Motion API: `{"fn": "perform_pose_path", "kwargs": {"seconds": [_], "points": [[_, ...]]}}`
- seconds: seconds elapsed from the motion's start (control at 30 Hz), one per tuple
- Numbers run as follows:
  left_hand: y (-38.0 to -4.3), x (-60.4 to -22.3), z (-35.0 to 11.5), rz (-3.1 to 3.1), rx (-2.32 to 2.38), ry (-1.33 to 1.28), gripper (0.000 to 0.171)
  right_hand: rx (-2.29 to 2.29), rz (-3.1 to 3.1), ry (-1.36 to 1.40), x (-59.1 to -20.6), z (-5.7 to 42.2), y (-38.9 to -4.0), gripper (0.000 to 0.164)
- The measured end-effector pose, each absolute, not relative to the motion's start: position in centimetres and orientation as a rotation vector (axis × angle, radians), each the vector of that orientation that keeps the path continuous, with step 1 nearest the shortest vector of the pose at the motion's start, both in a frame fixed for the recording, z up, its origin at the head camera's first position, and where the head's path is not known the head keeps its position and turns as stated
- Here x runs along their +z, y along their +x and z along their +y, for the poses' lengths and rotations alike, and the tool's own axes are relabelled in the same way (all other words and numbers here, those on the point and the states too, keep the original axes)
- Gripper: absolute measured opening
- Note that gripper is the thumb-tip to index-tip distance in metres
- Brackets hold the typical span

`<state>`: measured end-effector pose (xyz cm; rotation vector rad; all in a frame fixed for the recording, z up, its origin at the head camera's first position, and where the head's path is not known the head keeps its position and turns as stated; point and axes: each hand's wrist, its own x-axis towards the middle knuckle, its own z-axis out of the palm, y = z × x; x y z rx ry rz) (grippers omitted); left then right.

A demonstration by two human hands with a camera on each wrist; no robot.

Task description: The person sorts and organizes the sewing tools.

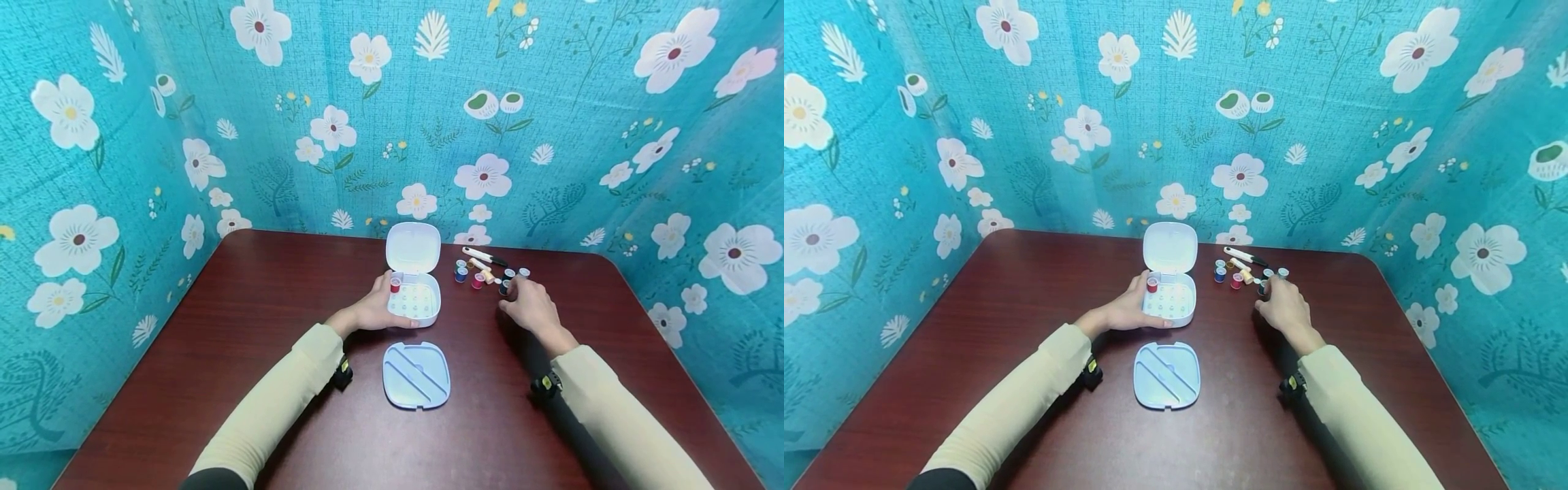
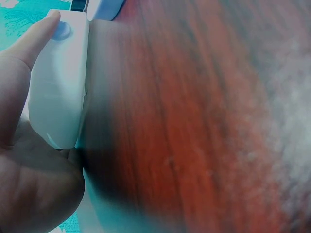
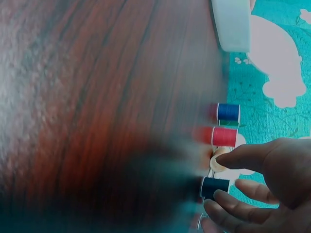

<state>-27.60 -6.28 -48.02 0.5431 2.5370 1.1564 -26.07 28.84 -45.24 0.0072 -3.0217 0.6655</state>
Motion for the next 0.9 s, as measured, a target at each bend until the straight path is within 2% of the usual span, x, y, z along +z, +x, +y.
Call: {"fn": "perform_pose_path", "kwargs": {"seconds": [0.4, 0.9], "points": [[-27.5, -47.6, -6.3, 2.534, 1.159, 0.532, 0.135, 0.835, -2.925, -0.053, -45.9, 29.8, -27.5, 0.050], [-27.4, -47.8, -6.3, 2.527, 1.159, 0.527, 0.135, 1.012, -2.817, -0.071, -46.8, 29.8, -28.4, 0.034]]}}
